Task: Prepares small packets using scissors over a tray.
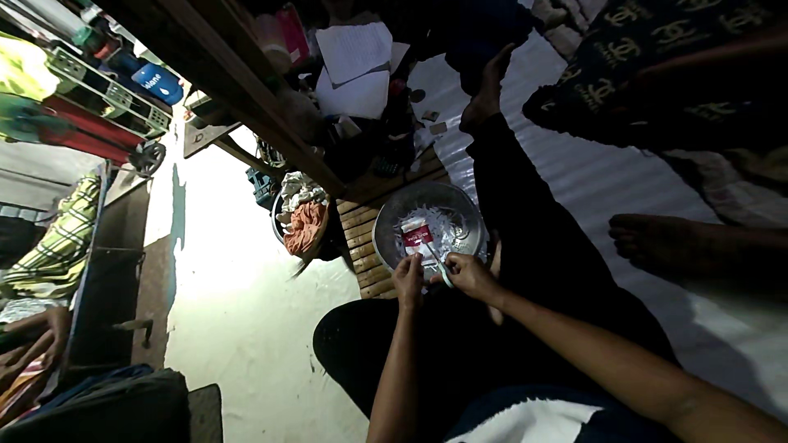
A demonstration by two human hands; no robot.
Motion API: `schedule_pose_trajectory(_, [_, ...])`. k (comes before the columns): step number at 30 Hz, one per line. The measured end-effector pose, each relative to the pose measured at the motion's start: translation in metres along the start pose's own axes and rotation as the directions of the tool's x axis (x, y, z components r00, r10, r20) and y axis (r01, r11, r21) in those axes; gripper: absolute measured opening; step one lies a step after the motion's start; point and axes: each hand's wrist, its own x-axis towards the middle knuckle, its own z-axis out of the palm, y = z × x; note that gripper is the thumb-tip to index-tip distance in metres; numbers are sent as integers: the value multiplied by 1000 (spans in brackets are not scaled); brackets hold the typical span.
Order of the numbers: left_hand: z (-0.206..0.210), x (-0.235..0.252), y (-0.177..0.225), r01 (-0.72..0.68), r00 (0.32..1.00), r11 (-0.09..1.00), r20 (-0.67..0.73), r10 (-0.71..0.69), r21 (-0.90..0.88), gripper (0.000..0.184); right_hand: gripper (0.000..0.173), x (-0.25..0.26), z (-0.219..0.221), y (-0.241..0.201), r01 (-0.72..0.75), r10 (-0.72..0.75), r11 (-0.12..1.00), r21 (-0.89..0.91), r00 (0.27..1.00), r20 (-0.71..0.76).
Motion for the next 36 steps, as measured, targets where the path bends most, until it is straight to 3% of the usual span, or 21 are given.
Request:
schedule_pose_trajectory(8, [1,1,-1,-22,1000,1000,-20,22,-2,16,47,2,-1,2,-50,52,998,-24,992,114])
schedule_pose_trajectory(23, [0,0,0,-24,1000,1000,1,24,-12,17,30,2,-1,-1,3,-2,1000,-9,1000,14])
schedule_pose_trajectory(31, [-1,2,-2,-50,999,998,-14,50,-33,16,47,0,-1,-4,-70,75,997,-41,989,129])
schedule_pose_trajectory(36, [-1,1,-3,-62,998,998,17,63,-28,16,46,1,1,-2,-34,45,995,-89,991,125])
